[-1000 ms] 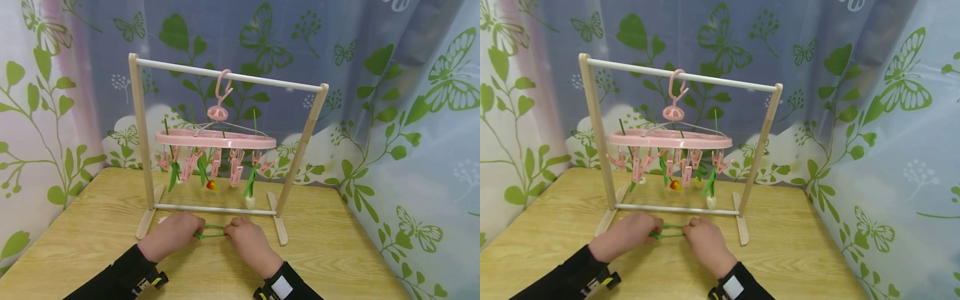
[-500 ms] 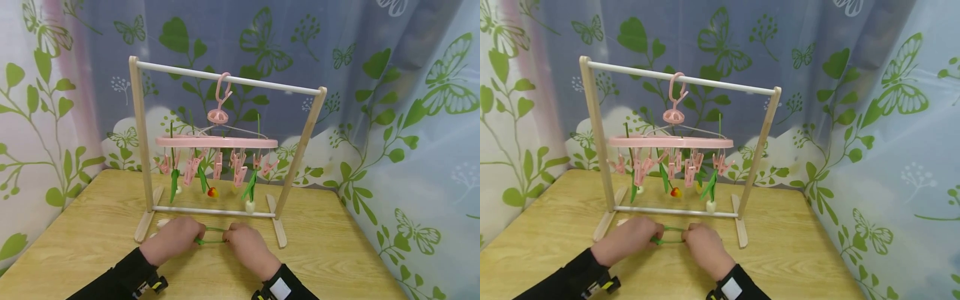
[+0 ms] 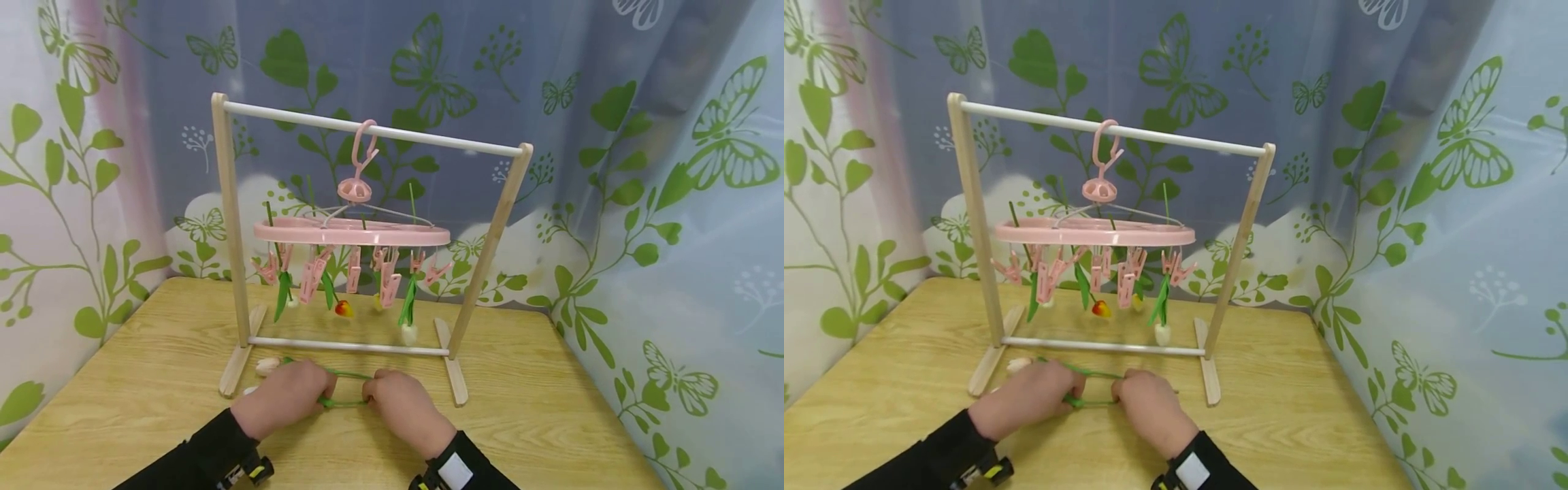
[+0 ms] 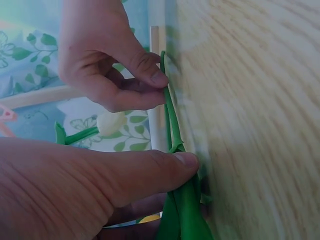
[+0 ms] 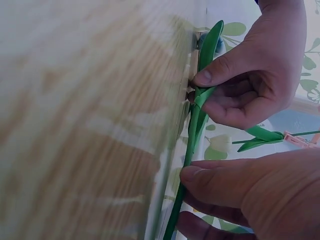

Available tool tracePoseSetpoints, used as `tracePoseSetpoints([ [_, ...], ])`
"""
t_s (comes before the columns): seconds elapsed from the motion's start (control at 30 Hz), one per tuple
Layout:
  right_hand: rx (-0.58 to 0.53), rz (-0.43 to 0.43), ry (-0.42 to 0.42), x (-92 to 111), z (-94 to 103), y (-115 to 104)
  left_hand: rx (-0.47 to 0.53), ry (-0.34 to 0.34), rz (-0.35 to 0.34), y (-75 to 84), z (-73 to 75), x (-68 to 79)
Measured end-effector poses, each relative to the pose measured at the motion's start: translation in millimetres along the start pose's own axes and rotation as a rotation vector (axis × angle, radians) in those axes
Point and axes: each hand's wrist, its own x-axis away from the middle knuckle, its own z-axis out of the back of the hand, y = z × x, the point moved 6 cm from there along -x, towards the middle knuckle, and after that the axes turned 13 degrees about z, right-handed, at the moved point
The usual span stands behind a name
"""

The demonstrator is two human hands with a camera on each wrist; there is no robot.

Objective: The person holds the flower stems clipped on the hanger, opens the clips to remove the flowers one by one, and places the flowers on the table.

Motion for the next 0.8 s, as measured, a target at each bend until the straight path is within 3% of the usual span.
tracePoseSetpoints([
  [0.57, -0.065, -0.031, -0.058, -2.1, -4.7, -0.7, 0.003, -0.022, 0.030, 1.6, -6.6, 1.8],
  [0.8, -0.055, -0.030, -0.060, -2.5, -0.2, -3.4, -0.058, -0.016, -0.015, 5.4, -6.6, 5.5],
])
